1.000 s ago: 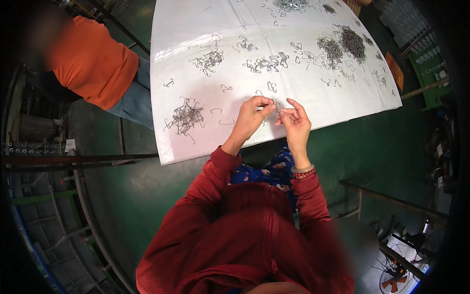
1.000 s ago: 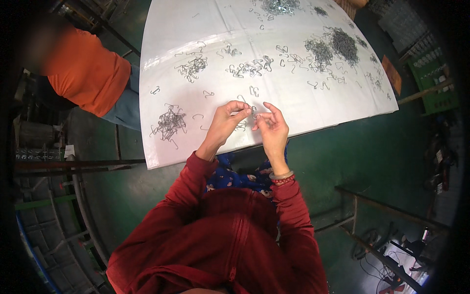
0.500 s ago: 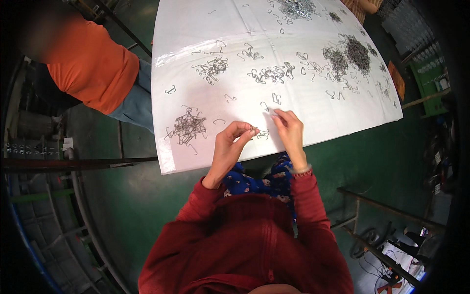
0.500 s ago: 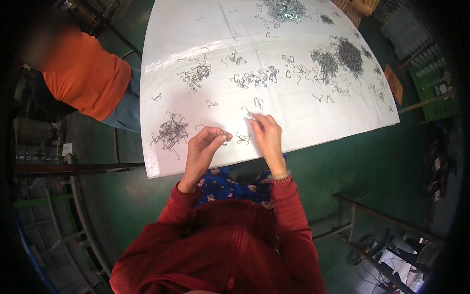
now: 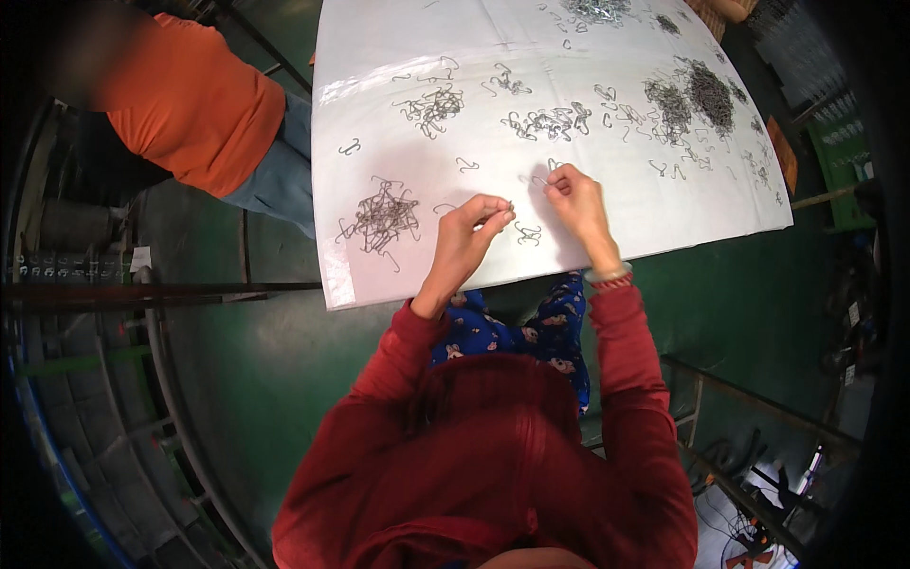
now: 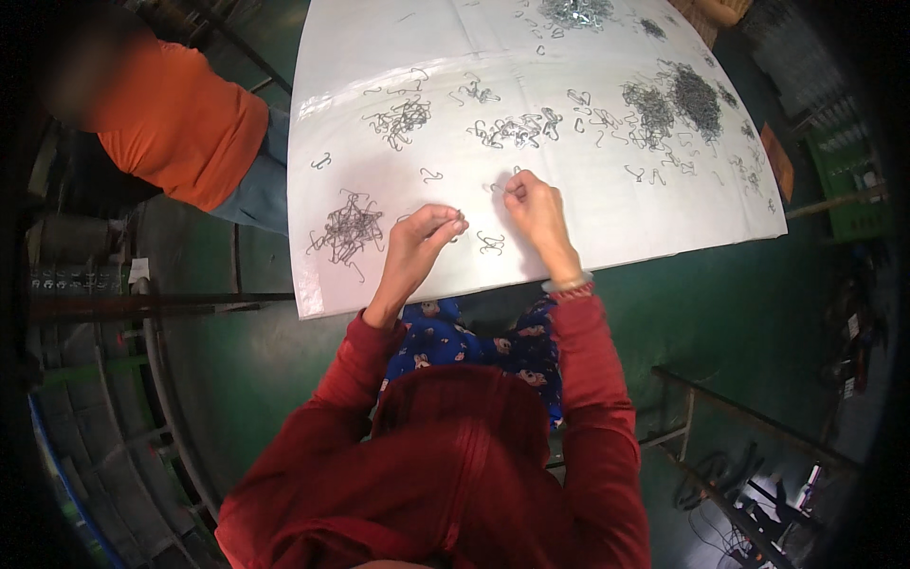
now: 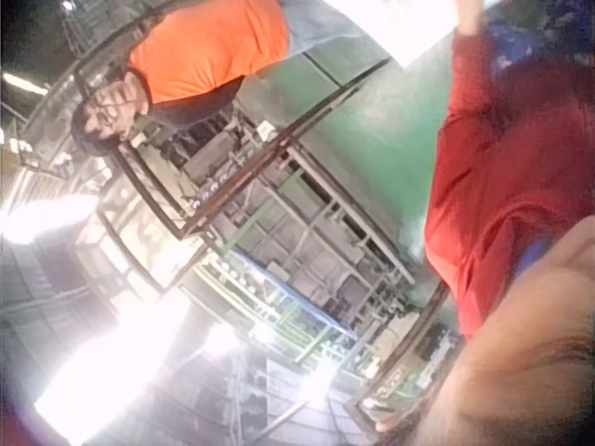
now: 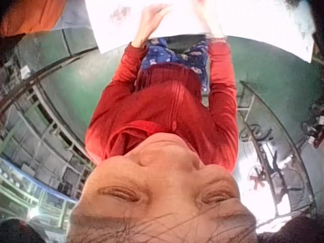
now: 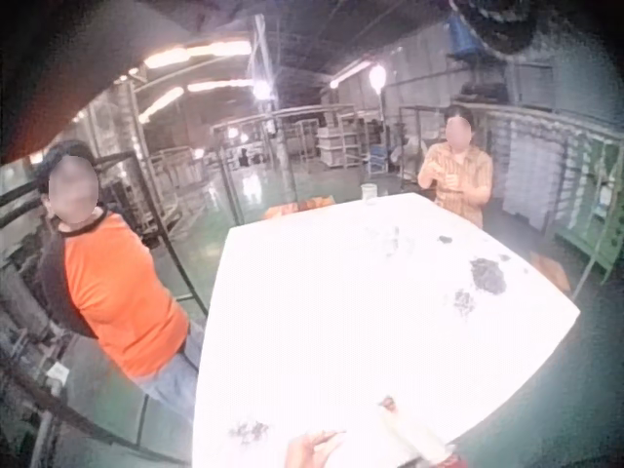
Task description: The person picks up small metal clips from a white table and links them together by hand, forming a chain. The person repeatedly picks clips, links them, and occasionally lifts the chain to hang it on a nearby rack. Other people at the table perform similar actions.
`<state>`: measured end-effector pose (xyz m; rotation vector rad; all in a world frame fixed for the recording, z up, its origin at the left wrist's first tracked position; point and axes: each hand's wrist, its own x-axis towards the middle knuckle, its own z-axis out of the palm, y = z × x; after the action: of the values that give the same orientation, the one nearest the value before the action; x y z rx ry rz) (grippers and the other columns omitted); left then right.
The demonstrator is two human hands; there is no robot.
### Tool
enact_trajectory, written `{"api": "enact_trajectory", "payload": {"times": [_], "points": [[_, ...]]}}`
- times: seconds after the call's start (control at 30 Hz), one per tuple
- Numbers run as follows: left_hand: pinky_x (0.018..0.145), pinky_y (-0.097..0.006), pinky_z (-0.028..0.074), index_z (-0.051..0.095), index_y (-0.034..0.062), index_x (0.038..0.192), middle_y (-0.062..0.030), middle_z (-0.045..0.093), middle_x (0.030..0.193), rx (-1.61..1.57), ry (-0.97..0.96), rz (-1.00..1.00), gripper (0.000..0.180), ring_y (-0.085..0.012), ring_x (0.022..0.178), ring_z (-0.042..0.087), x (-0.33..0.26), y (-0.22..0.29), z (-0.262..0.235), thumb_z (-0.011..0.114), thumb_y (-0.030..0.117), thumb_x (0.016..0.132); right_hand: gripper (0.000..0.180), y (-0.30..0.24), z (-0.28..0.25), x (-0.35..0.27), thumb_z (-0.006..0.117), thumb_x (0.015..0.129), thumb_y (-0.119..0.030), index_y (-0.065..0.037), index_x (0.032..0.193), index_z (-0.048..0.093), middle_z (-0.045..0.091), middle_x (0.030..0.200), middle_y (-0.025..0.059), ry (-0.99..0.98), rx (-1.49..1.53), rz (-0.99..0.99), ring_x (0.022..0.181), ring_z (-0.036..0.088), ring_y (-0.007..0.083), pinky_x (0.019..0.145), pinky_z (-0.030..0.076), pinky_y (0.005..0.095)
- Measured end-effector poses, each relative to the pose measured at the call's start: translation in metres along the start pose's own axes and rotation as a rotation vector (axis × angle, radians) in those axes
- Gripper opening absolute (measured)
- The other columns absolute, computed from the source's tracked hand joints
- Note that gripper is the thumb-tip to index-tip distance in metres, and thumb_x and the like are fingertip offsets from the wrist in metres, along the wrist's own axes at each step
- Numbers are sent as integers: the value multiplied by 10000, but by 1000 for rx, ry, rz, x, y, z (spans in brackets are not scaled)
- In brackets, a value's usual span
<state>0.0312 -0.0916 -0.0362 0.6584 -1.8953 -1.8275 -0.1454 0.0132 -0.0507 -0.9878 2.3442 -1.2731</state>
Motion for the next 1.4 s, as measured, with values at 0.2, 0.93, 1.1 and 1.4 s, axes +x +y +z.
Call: {"api": "enact_trajectory", "payload": {"times": [0.2,0.93,1.1,1.4], "points": [[736,-245,518,662,-28,998,-90,712,899,40,-116,87,158,-119,828,658,18,-3,24,665,68,873,172,-49,-50,-46,582,853,17,-15,984,688,610,819,64,-158,281,-114,631,580,128,568,485,275],[689,-362,512,701,14,869,-144,667,877,797,145,201,135,-270,831,650,82,-40,-47,678,143,840,143,-84,-97,-87,661,810,88,50,946,682,661,835,77,120,263,-140,632,620,99,554,489,208],[687,-410,503,630,5,841,-168,626,834,1099,89,450,109,-318,773,625,94,-68,-47,658,110,833,164,-78,-108,-106,652,821,87,53,977,691,662,845,79,144,288,-41,648,619,101,585,492,208],[675,-298,519,625,-53,990,-133,657,880,443,-136,159,164,-189,705,623,51,-23,-3,582,92,927,190,-58,-101,-136,667,827,61,35,1015,679,694,835,70,206,376,111,657,634,90,600,503,207]]}}
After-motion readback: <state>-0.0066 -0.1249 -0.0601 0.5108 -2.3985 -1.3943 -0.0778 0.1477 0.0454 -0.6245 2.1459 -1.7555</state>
